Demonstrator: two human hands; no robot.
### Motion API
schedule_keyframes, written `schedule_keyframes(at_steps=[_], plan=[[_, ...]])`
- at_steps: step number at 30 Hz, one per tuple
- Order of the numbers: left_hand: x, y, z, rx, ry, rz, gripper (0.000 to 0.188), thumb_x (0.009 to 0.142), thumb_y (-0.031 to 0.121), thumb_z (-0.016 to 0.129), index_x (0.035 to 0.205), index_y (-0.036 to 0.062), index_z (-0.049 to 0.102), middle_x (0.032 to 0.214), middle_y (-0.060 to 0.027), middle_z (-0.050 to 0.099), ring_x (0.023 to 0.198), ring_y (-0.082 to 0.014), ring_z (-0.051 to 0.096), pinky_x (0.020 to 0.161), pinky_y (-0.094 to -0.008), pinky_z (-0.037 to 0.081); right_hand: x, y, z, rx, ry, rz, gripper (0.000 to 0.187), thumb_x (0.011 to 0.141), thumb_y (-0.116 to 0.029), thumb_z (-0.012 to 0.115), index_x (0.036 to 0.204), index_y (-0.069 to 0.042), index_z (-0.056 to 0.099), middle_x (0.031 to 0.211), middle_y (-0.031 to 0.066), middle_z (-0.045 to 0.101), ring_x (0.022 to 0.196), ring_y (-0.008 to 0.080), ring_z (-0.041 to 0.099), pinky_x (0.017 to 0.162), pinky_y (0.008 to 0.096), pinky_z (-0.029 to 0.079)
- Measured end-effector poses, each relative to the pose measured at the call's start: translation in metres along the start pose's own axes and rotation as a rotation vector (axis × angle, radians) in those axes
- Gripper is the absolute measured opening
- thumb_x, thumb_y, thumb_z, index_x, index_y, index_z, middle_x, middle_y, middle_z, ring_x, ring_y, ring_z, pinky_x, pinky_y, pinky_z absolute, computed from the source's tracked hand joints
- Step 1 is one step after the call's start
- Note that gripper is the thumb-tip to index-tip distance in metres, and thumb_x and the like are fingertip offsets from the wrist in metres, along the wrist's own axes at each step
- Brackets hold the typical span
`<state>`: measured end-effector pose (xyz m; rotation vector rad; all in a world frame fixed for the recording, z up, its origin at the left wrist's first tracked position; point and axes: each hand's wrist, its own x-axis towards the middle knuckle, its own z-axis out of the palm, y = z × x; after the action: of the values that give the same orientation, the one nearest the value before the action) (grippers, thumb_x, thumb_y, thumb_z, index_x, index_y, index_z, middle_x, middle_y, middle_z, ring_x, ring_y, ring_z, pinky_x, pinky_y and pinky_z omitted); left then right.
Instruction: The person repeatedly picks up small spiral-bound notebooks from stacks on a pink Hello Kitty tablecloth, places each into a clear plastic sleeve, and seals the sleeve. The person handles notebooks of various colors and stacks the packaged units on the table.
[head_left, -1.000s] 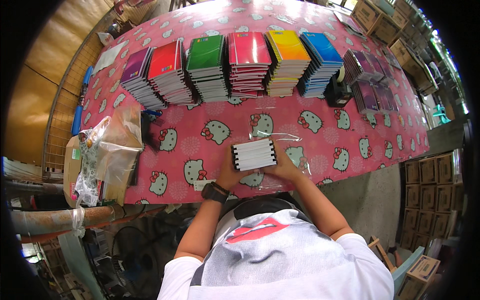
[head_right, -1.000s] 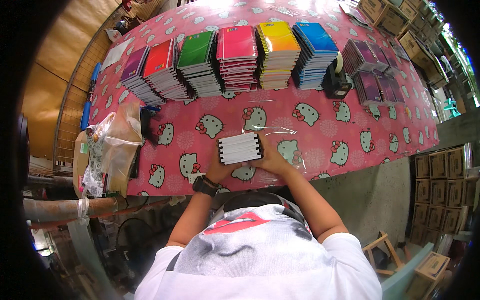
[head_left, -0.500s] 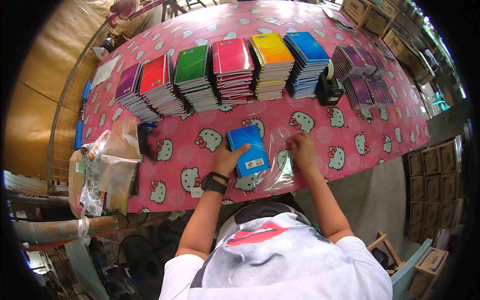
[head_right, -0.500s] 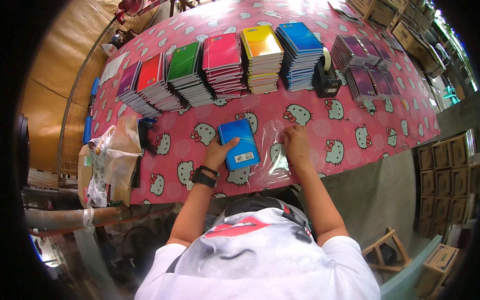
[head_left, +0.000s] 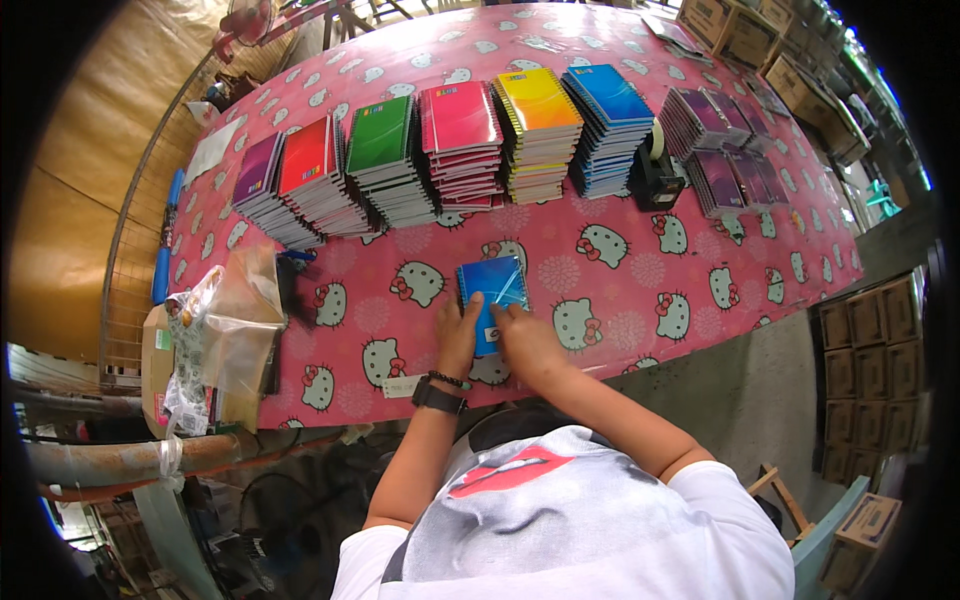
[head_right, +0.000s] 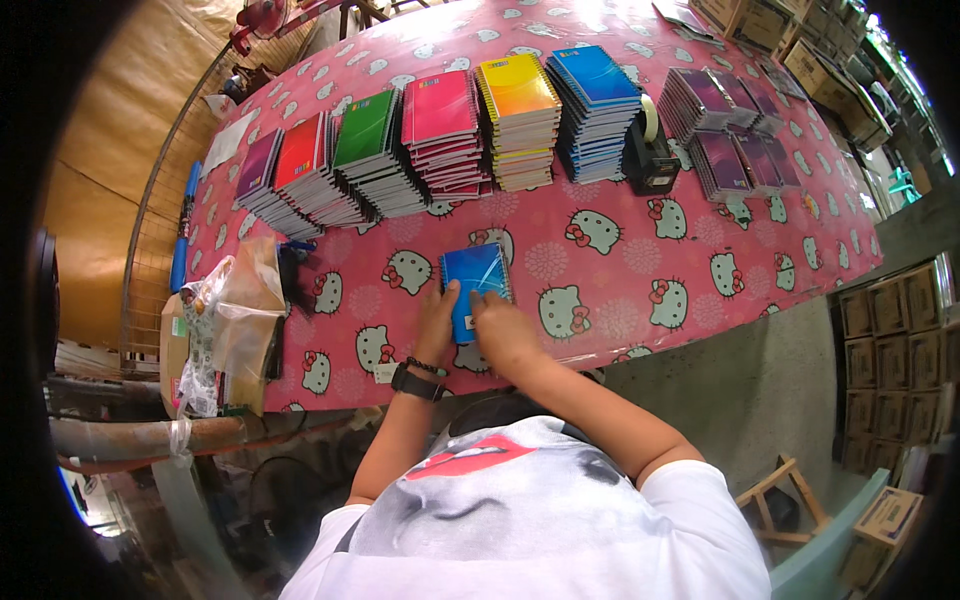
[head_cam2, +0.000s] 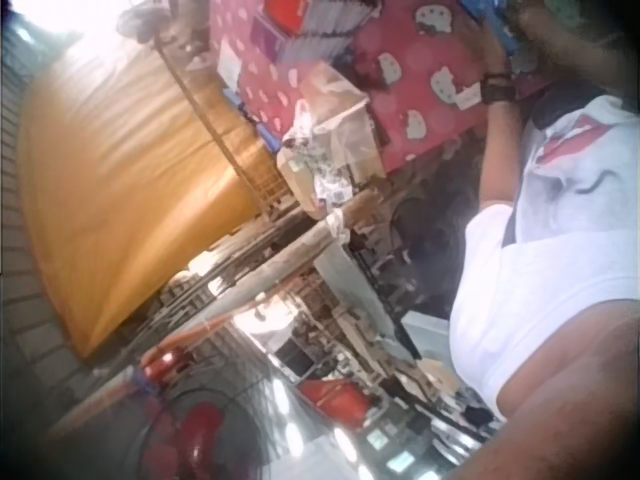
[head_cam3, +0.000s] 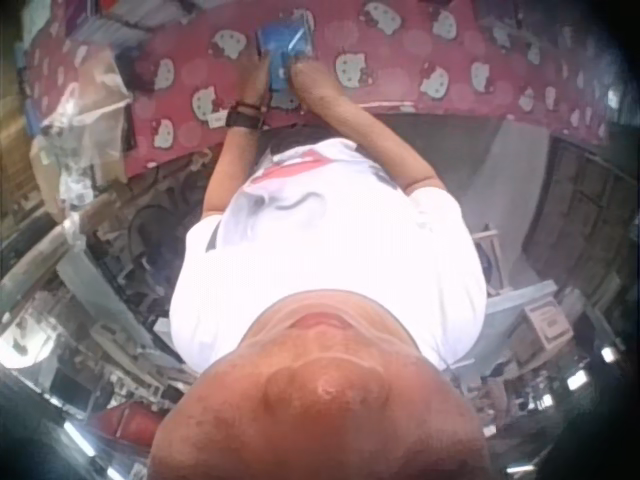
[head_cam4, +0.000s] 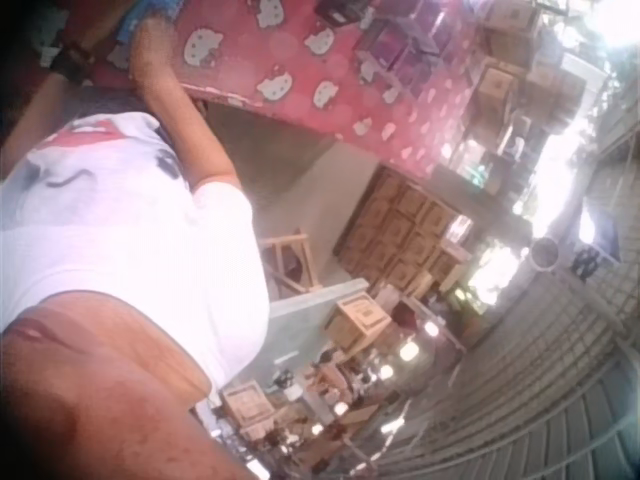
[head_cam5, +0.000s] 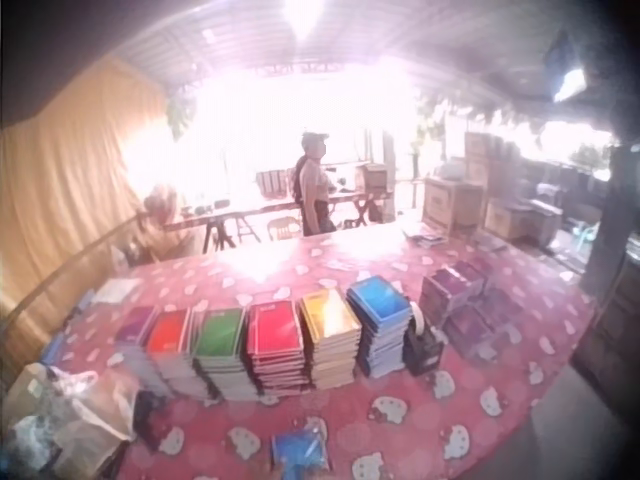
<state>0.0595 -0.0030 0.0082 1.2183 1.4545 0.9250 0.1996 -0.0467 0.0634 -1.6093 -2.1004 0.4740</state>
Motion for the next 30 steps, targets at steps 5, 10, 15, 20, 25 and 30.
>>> schedule_keyframes(at_steps=[5,10,15,20,25,30], plan=[[-0.006,-0.003,0.009,0.195,0.022,0.169,0.066,0.077,0.031,0.071,0.126,-0.0037,0.043,0.114,-0.0249,0.054,0.108,-0.0369,0.050,0.092,-0.0467,0.037,-0.013,-0.002,-0.019,0.102,-0.129,-0.220,0.038,0.076,-0.010,0.062,0.111,0.005,0.057,0.082,0.0194,0.063,0.078,0.0296,0.063,0.069,0.0430,0.050],[-0.012,-0.008,0.018,0.067,0.068,0.224,0.066,0.080,0.023,0.067,0.132,-0.0021,0.036,0.119,-0.0228,0.052,0.106,-0.0373,0.051,0.094,-0.0462,0.037,0.000,0.066,-0.004,0.544,-0.003,0.267,0.035,0.084,-0.018,0.061,0.111,0.003,0.058,0.086,0.0229,0.064,0.081,0.0332,0.064,0.073,0.0378,0.048],[-0.015,-0.007,0.012,-0.310,0.024,0.192,0.062,0.082,0.018,0.063,0.134,-0.0023,0.034,0.123,-0.0229,0.051,0.114,-0.0349,0.048,0.099,-0.0416,0.035,0.013,0.035,0.003,0.625,0.038,0.315,0.038,0.084,-0.018,0.062,0.114,0.003,0.056,0.094,0.0242,0.065,0.084,0.0346,0.065,0.071,0.0383,0.049],[-0.016,-0.012,0.012,-0.111,0.103,0.163,0.056,0.091,0.022,0.051,0.137,-0.0012,0.032,0.123,-0.0228,0.051,0.112,-0.0328,0.052,0.098,-0.0374,0.038,0.016,0.030,-0.003,0.503,-0.068,0.277,0.054,0.083,-0.020,0.062,0.129,0.003,0.045,0.104,0.0234,0.061,0.092,0.0382,0.060,0.079,0.0408,0.047],[-0.021,-0.024,0.023,-0.196,0.255,0.131,0.049,0.096,0.027,0.038,0.139,0.0028,0.036,0.118,-0.0237,0.055,0.110,-0.0324,0.054,0.095,-0.0368,0.039,0.009,0.030,0.017,0.140,0.054,0.137,0.068,0.087,-0.028,0.056,0.139,0.005,0.027,0.141,0.0237,0.033,0.127,0.0438,0.033,0.101,0.0514,0.031],[-0.022,-0.004,0.022,-0.134,0.248,0.132,0.047,0.096,0.028,0.036,0.137,0.0053,0.041,0.113,-0.0237,0.057,0.104,-0.0329,0.055,0.091,-0.0381,0.041,0.018,0.024,0.003,-0.352,-0.080,-0.136,0.065,0.091,-0.033,0.046,0.141,0.002,0.024,0.151,0.0170,0.018,0.140,0.0357,0.012,0.104,0.0621,0.017]])
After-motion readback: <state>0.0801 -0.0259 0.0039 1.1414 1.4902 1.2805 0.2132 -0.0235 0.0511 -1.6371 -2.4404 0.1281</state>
